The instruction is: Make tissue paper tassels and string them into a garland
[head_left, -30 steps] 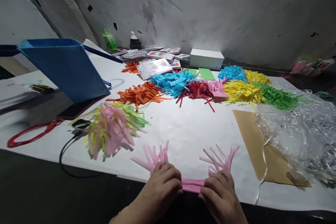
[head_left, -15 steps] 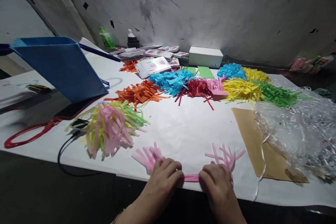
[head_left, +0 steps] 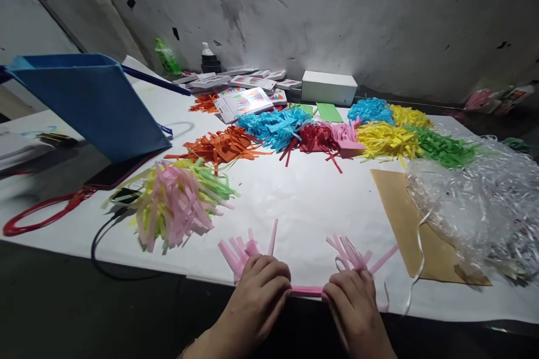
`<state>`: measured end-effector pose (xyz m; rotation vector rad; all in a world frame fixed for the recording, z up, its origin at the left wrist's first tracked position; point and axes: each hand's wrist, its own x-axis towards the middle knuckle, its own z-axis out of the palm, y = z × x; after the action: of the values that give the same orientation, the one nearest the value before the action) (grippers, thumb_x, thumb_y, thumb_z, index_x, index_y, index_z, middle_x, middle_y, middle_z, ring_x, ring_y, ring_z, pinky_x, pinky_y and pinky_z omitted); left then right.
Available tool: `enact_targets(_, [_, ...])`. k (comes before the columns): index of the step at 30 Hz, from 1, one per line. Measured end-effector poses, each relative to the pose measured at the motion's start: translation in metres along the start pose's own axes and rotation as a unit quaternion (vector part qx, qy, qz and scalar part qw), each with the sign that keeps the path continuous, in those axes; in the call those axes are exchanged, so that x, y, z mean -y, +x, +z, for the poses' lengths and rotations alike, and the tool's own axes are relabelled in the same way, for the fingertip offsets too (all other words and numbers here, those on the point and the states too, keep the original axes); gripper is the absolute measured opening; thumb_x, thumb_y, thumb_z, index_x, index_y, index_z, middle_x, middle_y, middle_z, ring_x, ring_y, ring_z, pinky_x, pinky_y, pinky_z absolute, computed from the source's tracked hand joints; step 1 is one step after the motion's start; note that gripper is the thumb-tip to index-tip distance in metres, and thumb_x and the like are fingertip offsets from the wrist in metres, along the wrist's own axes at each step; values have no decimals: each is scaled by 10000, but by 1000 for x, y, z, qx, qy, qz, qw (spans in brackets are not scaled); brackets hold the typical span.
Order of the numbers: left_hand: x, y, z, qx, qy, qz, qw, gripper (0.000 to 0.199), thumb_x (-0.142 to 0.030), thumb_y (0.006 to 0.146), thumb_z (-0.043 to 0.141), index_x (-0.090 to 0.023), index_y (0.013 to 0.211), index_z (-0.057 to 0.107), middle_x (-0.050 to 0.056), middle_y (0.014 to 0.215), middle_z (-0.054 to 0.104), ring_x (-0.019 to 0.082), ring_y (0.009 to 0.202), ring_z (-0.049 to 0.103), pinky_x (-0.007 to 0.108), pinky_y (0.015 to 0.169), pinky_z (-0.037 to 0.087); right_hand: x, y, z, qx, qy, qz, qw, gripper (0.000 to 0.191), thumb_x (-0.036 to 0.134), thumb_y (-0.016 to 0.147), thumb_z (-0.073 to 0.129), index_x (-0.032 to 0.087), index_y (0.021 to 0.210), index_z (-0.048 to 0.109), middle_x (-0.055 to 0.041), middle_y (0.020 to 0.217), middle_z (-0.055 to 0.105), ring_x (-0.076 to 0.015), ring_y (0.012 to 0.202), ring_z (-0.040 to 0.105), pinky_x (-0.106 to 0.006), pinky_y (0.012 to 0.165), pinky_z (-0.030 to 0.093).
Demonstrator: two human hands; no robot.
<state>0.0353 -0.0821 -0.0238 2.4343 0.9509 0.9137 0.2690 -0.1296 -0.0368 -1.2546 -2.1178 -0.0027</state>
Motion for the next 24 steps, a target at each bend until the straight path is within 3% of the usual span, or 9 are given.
enact_targets(4, [-15,8,-5,40,19,-99,994,152,-104,929,479,-192,836,561,55,940,616,220,890,536,393,825,380,9,5,5,-17,-45,100,994,261,173,1005,398,231,855,603,-19,891,644,-192,871,619,-451,1036,304])
enact_targets(7, [-21,15,-6,76,62,-152,984,128,-100,885,500,-184,798,541,63,940,593,239,889,540,423,829,386,15,11,5,-17,-59,137,989,254,200,999,415,229,812,584,-18,889,631,-208,905,629,-482,1077,265])
enact_targets(9, [-23,20,-7,99,70,-162,979,109,-93,864,515,-185,821,555,60,957,593,247,898,544,433,832,387,16,14,5,-28,-54,112,992,232,181,997,421,227,879,615,-29,931,652,-216,958,632,-491,1110,235])
enact_targets(13, [-21,22,-7,120,63,-150,979,134,-92,886,501,-193,849,580,52,963,609,249,917,547,433,835,374,18,16,13,-62,-19,-30,997,302,97,982,383,174,1061,664,-50,938,705,-204,938,627,-444,1110,286])
enact_targets(17, [-25,12,-8,106,55,-132,984,181,-102,927,461,-188,855,603,58,943,627,240,905,548,435,845,356,19,9,18,-86,-32,-62,994,244,67,954,456,118,1012,687,-63,888,724,-212,885,638,-474,1081,311])
enact_targets(21, [-41,1,-19,128,-27,-122,984,197,-159,938,499,-228,905,681,52,970,670,234,928,570,421,877,362,21,-5,-3,-90,-30,-95,991,268,82,984,443,152,974,702,-26,833,745,-183,833,680,-460,1064,324])
enact_targets(24, [-56,8,-29,153,-158,-174,960,202,-240,942,532,-243,975,731,62,1005,696,233,951,591,390,885,401,26,-10,-30,-99,-48,-95,989,247,128,1001,480,228,1032,704,20,844,779,-170,830,717,-447,1078,324])
